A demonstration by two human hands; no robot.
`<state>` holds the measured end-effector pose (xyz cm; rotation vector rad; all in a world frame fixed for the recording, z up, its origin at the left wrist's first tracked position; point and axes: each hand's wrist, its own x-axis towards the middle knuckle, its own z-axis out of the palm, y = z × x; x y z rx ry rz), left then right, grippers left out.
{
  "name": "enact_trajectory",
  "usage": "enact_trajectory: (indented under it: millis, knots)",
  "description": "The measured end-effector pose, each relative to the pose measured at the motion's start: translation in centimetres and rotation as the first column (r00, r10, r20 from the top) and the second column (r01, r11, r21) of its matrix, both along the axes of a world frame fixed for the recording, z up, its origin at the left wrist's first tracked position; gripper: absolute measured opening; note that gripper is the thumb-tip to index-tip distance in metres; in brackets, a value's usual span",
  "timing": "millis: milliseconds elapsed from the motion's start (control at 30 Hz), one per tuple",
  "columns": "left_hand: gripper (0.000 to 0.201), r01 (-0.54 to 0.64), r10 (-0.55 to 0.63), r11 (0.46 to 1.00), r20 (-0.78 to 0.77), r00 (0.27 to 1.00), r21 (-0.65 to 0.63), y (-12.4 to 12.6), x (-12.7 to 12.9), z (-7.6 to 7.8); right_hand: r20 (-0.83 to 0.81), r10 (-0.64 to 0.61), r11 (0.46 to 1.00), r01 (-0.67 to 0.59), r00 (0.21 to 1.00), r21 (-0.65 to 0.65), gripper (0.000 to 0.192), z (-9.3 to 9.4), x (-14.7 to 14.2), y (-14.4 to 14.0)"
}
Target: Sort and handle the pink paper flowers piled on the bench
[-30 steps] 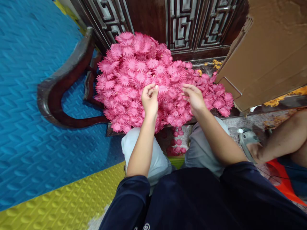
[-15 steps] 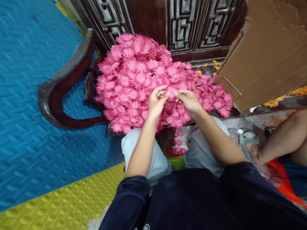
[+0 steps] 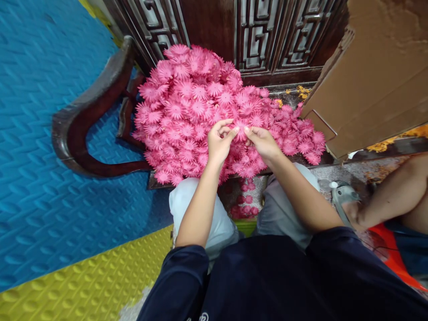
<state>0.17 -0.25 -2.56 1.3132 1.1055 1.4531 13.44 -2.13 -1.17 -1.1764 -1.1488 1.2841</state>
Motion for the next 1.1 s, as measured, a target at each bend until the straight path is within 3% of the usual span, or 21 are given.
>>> enact_trajectory:
  millis: [133, 200, 300, 400, 633, 833, 1100]
  knots:
    - [0.027, -0.133, 0.180, 0.972, -0.250, 0.951, 0.192, -0.7, -0.2, 0.8, -0.028, -0.037, 0.999, 0.037, 0.999, -0.011, 0.040, 0.5, -0.1, -0.1]
    - [0.020, -0.099, 0.174, 0.965, -0.307, 0.936, 0.245, -1.0, -0.2, 1.2, -0.044, -0.051, 0.999, 0.051, 0.998, -0.004, 0.039, 0.7, -0.1, -0.1]
    - [0.009, 0.049, 0.021, 0.973, -0.296, 0.955, 0.227, -1.1, 0.0, 1.4, -0.085, -0.042, 0.999, 0.041, 0.995, -0.014, 0.040, 0.7, 0.1, -0.1]
    - [0.008, 0.088, -0.032, 0.975, -0.263, 0.964, 0.205, -1.0, 0.1, 1.3, -0.113, -0.009, 1.000, 0.005, 0.994, -0.028, 0.041, 0.4, 0.2, 0.0]
    - [0.005, 0.030, 0.031, 0.971, -0.251, 0.968, 0.236, -0.9, -0.3, 1.5, -0.177, 0.066, 0.996, -0.074, 0.982, -0.039, 0.034, 0.6, 0.2, -0.1]
    - [0.009, -0.019, 0.088, 0.967, -0.268, 0.959, 0.252, -1.0, -0.1, 1.5, -0.229, 0.011, 0.996, -0.031, 0.973, -0.082, 0.025, 0.8, 0.1, -0.1]
    - [0.013, -0.046, 0.110, 0.973, -0.273, 0.956, 0.228, -0.9, -0.1, 1.4, -0.148, -0.032, 0.999, 0.028, 0.988, -0.031, 0.017, 0.6, 0.4, 0.1]
